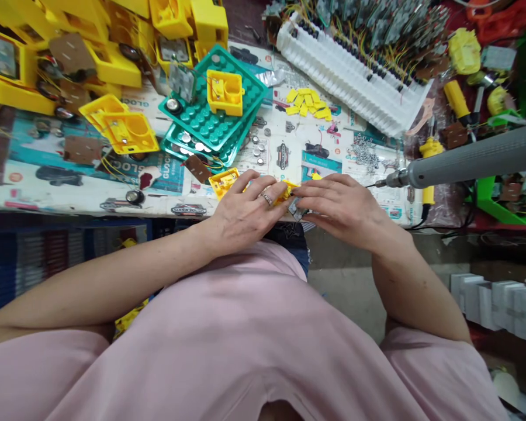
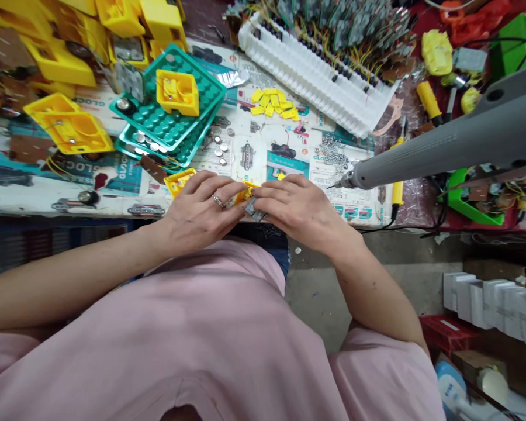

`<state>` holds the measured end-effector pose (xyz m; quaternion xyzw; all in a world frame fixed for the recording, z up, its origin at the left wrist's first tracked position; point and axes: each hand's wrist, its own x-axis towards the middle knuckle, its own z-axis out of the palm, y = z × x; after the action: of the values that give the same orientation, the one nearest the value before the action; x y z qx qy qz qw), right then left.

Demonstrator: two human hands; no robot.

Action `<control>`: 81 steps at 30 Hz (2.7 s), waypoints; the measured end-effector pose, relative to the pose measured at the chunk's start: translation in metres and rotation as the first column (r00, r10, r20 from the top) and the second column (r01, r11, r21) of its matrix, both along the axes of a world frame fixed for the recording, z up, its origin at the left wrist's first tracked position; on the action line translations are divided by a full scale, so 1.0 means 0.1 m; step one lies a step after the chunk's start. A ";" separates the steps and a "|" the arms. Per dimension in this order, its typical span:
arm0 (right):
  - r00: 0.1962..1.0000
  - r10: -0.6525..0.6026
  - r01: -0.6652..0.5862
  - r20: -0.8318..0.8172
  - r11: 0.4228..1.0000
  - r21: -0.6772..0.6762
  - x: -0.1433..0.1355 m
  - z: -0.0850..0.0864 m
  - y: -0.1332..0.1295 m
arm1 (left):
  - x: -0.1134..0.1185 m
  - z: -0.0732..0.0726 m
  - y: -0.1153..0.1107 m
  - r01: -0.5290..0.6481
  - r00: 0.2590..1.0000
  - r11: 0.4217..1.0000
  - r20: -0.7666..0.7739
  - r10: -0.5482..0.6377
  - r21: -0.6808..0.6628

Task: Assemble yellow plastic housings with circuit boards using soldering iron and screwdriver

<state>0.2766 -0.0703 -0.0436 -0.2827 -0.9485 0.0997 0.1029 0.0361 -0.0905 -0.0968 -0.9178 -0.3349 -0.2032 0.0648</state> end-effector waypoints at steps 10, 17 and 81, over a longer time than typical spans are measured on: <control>0.959 -0.173 0.181 -0.225 0.983 0.018 -0.06 -0.20 0.01 | -0.01 -0.02 -0.02 -0.010 1.000 0.999 -0.028 0.012 0.049; 0.919 -0.273 0.286 -0.284 0.958 0.005 -0.11 -0.30 -0.17 | -0.12 0.12 -0.02 0.056 0.998 0.995 0.033 -0.059 0.087; 0.906 -0.391 0.422 -0.159 0.854 0.305 -0.34 -0.26 -0.35 | -0.05 0.16 0.06 0.051 0.999 0.992 -0.005 -0.050 0.119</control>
<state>0.2429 -0.1051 -0.0692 -0.4504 -0.8644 -0.0731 0.2111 0.0311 -0.0848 -0.0803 -0.9207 -0.2988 -0.2235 0.1145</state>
